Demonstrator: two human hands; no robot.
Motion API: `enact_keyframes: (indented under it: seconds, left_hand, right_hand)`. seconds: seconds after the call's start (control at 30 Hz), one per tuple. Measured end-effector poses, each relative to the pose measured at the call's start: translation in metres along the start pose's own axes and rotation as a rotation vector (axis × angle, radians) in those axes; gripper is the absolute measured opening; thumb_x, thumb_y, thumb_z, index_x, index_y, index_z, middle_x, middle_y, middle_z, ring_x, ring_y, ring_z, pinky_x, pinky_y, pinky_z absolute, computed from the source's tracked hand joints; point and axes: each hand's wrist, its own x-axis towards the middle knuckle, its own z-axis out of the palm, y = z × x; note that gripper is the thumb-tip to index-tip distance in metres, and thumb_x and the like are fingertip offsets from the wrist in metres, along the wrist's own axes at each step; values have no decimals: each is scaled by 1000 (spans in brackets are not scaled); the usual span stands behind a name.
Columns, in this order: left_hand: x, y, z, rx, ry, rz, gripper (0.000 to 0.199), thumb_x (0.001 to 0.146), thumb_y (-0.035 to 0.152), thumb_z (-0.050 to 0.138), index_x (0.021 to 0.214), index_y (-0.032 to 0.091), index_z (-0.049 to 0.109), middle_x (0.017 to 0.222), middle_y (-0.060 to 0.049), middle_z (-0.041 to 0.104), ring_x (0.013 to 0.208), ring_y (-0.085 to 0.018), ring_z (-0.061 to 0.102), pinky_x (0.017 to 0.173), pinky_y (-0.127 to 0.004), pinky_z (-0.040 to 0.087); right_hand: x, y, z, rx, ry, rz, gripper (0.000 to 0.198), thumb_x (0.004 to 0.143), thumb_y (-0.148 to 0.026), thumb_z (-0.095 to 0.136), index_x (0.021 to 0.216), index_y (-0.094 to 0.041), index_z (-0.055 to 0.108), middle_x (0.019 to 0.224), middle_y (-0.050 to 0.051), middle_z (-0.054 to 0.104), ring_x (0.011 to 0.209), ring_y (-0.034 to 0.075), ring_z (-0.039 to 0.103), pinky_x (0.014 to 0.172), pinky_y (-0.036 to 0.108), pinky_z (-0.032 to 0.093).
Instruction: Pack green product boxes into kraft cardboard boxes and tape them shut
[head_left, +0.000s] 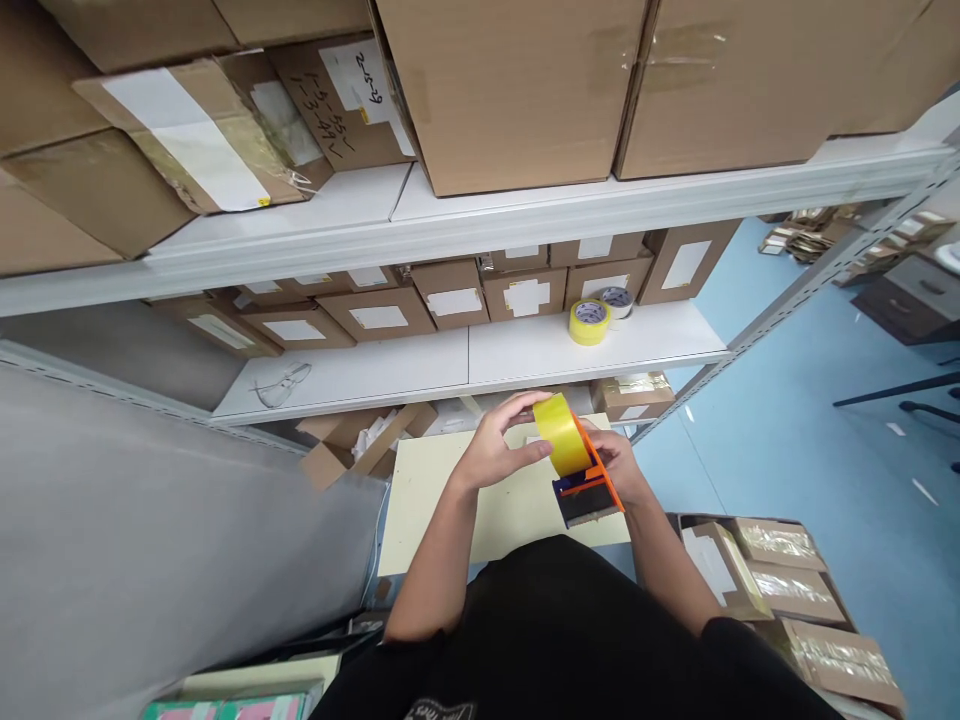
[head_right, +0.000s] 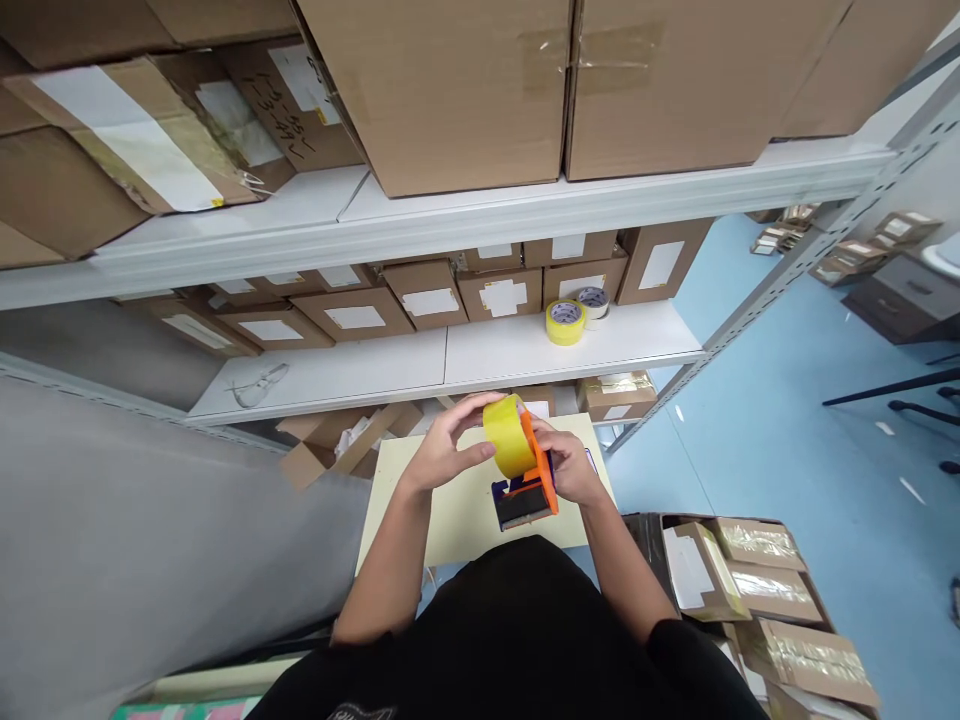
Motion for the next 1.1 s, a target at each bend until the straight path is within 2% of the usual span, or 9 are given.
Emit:
enact_keyframes:
  seconds: [0.23, 0.4, 0.6, 0.73, 0.8, 0.9, 0.97, 1.03, 1.1]
  left_hand:
    - [-5, 8, 12, -28, 155, -110, 55, 89, 52, 76, 133, 20, 69, 133, -12, 72, 118, -27, 69, 102, -38, 56]
    - [-1, 9, 19, -145, 221, -231, 55, 93, 61, 65, 124, 17, 72, 119, -11, 75, 104, -24, 71, 89, -34, 58]
    - [0, 8, 24, -239, 238, -331, 61, 91, 68, 63, 121, 16, 71, 106, -9, 76, 90, -21, 72, 82, -33, 59]
    - [1, 7, 28, -218, 212, -403, 66, 94, 73, 54, 120, 15, 71, 105, -11, 76, 87, -23, 74, 77, -35, 60]
    - [0, 10, 30, -93, 249, -367, 64, 98, 71, 48, 120, 17, 72, 112, -12, 76, 97, -26, 74, 83, -37, 61]
    - [-5, 17, 27, 149, 340, -154, 53, 104, 62, 45, 126, 21, 71, 130, -12, 71, 121, -27, 67, 102, -41, 56]
    - [-10, 24, 24, 216, 263, -16, 48, 103, 57, 53, 135, 25, 67, 142, -12, 65, 132, -28, 61, 108, -43, 53]
    - [-14, 30, 22, 265, 135, 67, 54, 95, 55, 69, 142, 28, 63, 149, -12, 60, 138, -31, 57, 108, -44, 54]
    - [-17, 35, 23, 347, 97, 126, 63, 86, 50, 81, 143, 30, 62, 150, -12, 58, 139, -32, 56, 109, -45, 54]
  right_hand:
    - [-1, -4, 6, 44, 36, 33, 44, 71, -66, 88, 80, -24, 78, 102, 12, 79, 107, 34, 73, 91, 46, 59]
    - [0, -8, 8, 33, 9, -53, 37, 78, -63, 85, 82, -26, 79, 94, 9, 80, 105, 32, 74, 96, 47, 57]
    - [-1, -10, 7, -57, -4, -84, 36, 74, -60, 89, 82, -27, 78, 91, 5, 80, 101, 32, 75, 107, 52, 52]
    - [-4, -9, 9, -85, -26, -100, 35, 75, -60, 89, 82, -27, 78, 89, 6, 79, 106, 32, 73, 106, 51, 53]
    - [-6, -9, 9, -79, -28, -124, 33, 77, -58, 88, 83, -27, 79, 87, 6, 79, 105, 31, 73, 105, 50, 54]
    - [-8, -10, 8, -85, -13, -127, 32, 77, -56, 89, 83, -26, 78, 85, 5, 78, 105, 31, 73, 104, 49, 55]
    - [-9, -13, 7, -95, 1, -119, 33, 76, -57, 89, 82, -26, 78, 85, 6, 78, 106, 31, 73, 104, 49, 55]
    - [-9, -17, 5, -105, -3, -122, 33, 77, -56, 89, 83, -25, 78, 85, 6, 78, 107, 31, 73, 106, 49, 54]
    - [-9, -21, 5, -108, -12, -145, 29, 79, -53, 88, 85, -26, 79, 86, 6, 78, 105, 30, 74, 109, 49, 52]
